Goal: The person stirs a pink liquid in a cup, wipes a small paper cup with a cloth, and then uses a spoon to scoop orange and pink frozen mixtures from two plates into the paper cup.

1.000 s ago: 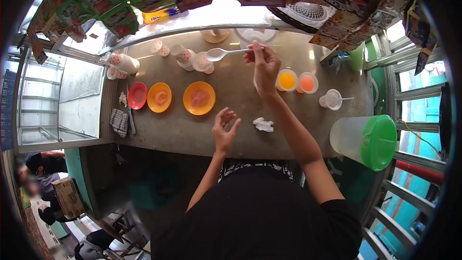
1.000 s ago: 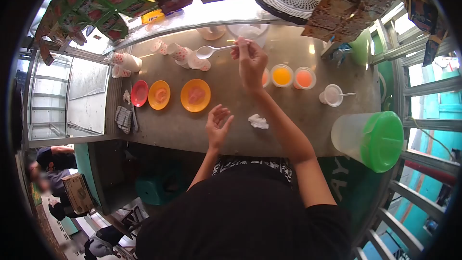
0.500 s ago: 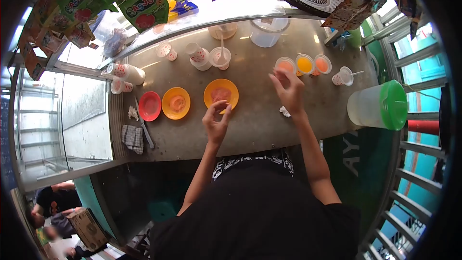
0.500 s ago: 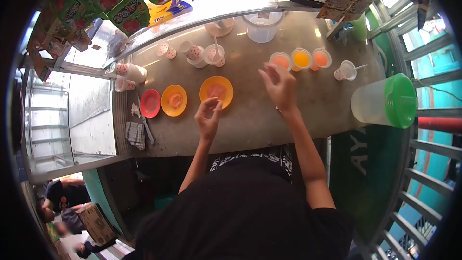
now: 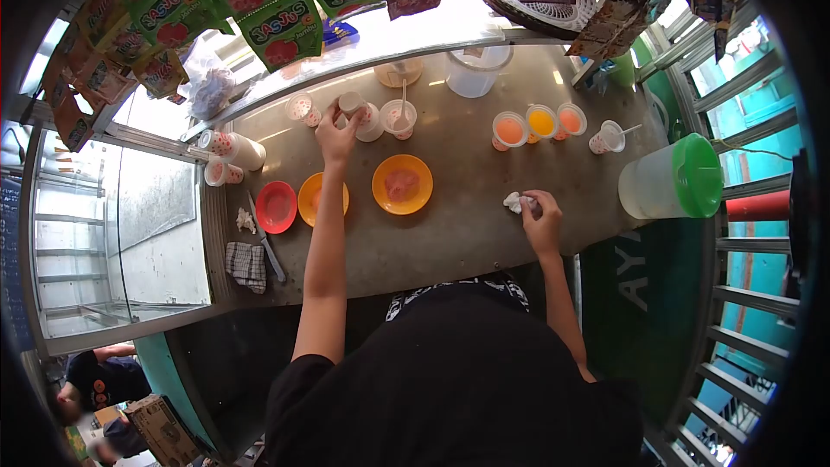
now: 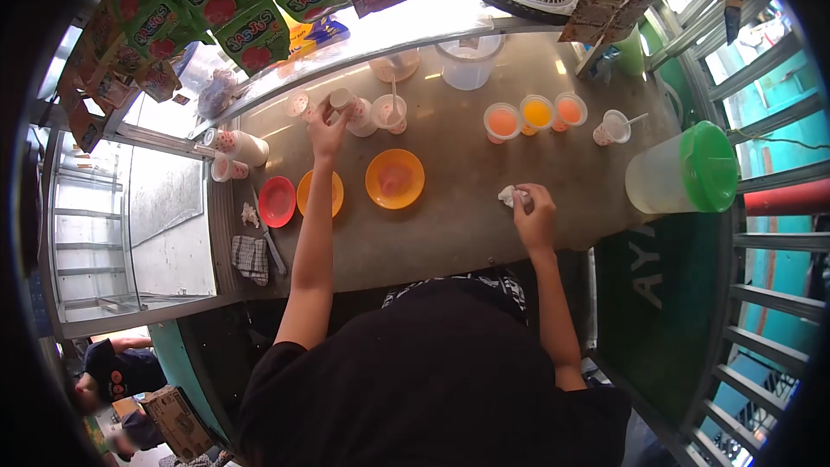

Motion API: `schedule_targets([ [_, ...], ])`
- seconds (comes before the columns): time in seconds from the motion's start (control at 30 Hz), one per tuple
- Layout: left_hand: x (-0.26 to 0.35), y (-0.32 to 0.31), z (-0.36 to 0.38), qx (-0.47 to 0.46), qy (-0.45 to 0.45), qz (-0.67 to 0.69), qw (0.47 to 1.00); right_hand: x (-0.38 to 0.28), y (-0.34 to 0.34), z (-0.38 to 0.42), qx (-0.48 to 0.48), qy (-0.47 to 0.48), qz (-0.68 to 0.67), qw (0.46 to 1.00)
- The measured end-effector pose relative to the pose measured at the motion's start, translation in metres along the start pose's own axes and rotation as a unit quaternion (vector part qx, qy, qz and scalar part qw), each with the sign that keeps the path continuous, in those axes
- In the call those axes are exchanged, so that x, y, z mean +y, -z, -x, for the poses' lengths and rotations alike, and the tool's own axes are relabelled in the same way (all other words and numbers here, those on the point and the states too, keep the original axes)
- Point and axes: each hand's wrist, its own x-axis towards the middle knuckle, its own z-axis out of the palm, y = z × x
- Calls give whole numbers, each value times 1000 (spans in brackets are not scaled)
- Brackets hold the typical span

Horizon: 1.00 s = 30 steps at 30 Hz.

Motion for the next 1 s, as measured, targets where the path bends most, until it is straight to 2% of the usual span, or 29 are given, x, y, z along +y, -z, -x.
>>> schedule_targets([
  [0.03,-7,-1,-4,-29,-9,31,999,-5,-3,-4,1,3,-1,1000],
  [0.2,11,1,-1,-7,-19,-21,1000,-14,-9,-22,5,78,19,997],
  [0.63,31,2,-2,21,12,8,1000,19,-5,-23,-42,55,55,996],
  [0.83,15,-1,-4,51,-23,34,998,36,-2,-23,-22,107,90,990],
  [1.0,20,2,1,21,-13,7,1000,33,0,-27,-18,114,102,988],
])
